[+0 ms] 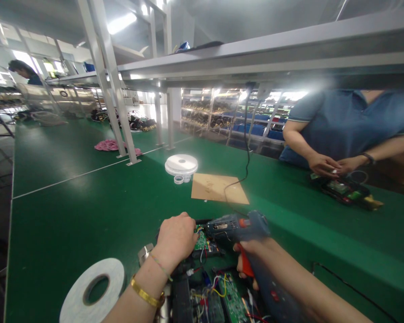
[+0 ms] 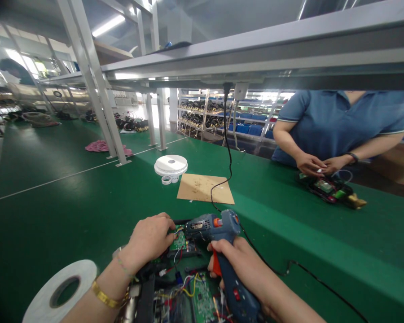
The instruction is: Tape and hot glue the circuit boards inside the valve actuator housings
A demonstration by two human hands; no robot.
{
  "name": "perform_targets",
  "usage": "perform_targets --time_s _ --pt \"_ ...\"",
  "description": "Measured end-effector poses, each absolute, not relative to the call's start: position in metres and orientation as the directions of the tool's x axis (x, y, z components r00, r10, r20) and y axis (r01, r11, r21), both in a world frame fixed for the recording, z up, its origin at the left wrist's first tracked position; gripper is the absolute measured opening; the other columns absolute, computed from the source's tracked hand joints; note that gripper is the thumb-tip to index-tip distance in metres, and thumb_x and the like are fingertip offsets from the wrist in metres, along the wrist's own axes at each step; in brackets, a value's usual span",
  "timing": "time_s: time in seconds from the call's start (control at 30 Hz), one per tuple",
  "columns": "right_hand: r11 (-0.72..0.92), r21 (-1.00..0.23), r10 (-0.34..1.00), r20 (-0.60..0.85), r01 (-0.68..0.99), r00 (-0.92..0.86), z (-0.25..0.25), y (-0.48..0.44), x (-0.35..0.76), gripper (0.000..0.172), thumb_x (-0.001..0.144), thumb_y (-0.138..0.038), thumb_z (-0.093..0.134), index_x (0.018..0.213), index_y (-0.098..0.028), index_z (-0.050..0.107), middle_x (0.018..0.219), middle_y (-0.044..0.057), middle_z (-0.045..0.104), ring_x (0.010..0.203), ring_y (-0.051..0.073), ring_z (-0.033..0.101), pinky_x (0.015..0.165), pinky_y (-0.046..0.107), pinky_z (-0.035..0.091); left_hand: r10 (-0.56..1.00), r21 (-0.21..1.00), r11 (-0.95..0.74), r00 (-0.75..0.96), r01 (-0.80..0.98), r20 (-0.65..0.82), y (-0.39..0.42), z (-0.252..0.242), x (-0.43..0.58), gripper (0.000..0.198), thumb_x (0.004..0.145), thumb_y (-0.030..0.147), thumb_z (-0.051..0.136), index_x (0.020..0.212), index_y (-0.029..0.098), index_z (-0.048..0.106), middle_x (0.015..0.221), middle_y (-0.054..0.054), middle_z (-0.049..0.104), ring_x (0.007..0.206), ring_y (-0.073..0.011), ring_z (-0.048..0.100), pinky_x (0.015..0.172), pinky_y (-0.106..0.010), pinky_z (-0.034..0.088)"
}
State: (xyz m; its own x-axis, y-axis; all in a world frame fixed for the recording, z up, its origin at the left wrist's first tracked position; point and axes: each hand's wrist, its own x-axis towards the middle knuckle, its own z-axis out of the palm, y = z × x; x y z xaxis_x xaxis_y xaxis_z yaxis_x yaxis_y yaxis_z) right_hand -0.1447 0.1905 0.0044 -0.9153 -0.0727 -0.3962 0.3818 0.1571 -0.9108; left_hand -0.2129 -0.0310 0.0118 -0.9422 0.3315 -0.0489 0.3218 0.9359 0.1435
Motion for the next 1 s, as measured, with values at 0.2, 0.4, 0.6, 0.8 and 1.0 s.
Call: perform_targets --time_s 0.2,0.4,0.6,0.8,1.0 --pt "0.133 -0.923 -0.060 -0.372 0.362 -0.926 0.0071 0.1852 -0.1443 0.044 0.082 -0.054 0.058 0.096 -0.013 0.061 0.066 0.006 0.070 0.054 0.015 0.061 0.047 0.022 0.048 0.331 0.142 0.937 -0.942 0.321 -0.052 -0.0309 0.0107 -0.2138 0.025 0.087 0.031 0.058 0.104 0.022 0.074 0.108 -0.010 0.070 0.096 -0.0297 0.070 0.085 -0.044 0.057" --pt "0.164 -0.910 -0.048 -0.393 0.381 -0.918 0.0075 0.1872 -0.1409 0.042 0.083 -0.054 0.056 0.095 -0.015 0.060 0.066 0.004 0.068 0.058 0.016 0.063 0.048 0.022 0.047 0.335 0.146 0.935 -0.941 0.324 -0.053 -0.0306 0.0119 -0.2148 0.024 0.086 0.031 0.058 0.101 0.021 0.074 0.108 -0.011 0.070 0.096 -0.0322 0.070 0.082 -0.046 0.057" --pt "0.202 -0.903 -0.059 -0.397 0.379 -0.916 0.0082 0.1891 -0.1440 0.045 0.082 -0.057 0.056 0.097 -0.015 0.060 0.065 0.004 0.069 0.052 0.015 0.061 0.048 0.023 0.048 0.332 0.152 0.935 -0.942 0.322 -0.046 -0.0312 0.0116 -0.2142 0.023 0.086 0.030 0.058 0.100 0.021 0.074 0.107 -0.010 0.070 0.095 -0.0321 0.070 0.081 -0.046 0.057" --pt "0.201 -0.910 -0.067 -0.383 0.364 -0.921 0.0053 0.1890 -0.1436 0.044 0.082 -0.056 0.057 0.095 -0.014 0.060 0.065 0.005 0.069 0.052 0.014 0.060 0.048 0.022 0.047 0.339 0.152 0.932 -0.940 0.329 -0.042 -0.0315 0.0110 -0.2138 0.023 0.086 0.030 0.057 0.098 0.021 0.074 0.107 -0.010 0.070 0.096 -0.0320 0.070 0.081 -0.047 0.057" --pt "0.116 -0.899 -0.001 -0.426 0.423 -0.905 0.0060 0.1911 -0.1380 0.046 0.083 -0.055 0.061 0.104 -0.014 0.062 0.076 0.007 0.072 0.059 0.018 0.065 0.048 0.024 0.049 0.336 0.168 0.931 -0.941 0.324 -0.046 -0.0315 0.0108 -0.2136 0.022 0.085 0.029 0.057 0.098 0.021 0.073 0.108 -0.010 0.070 0.097 -0.0317 0.070 0.082 -0.046 0.056"
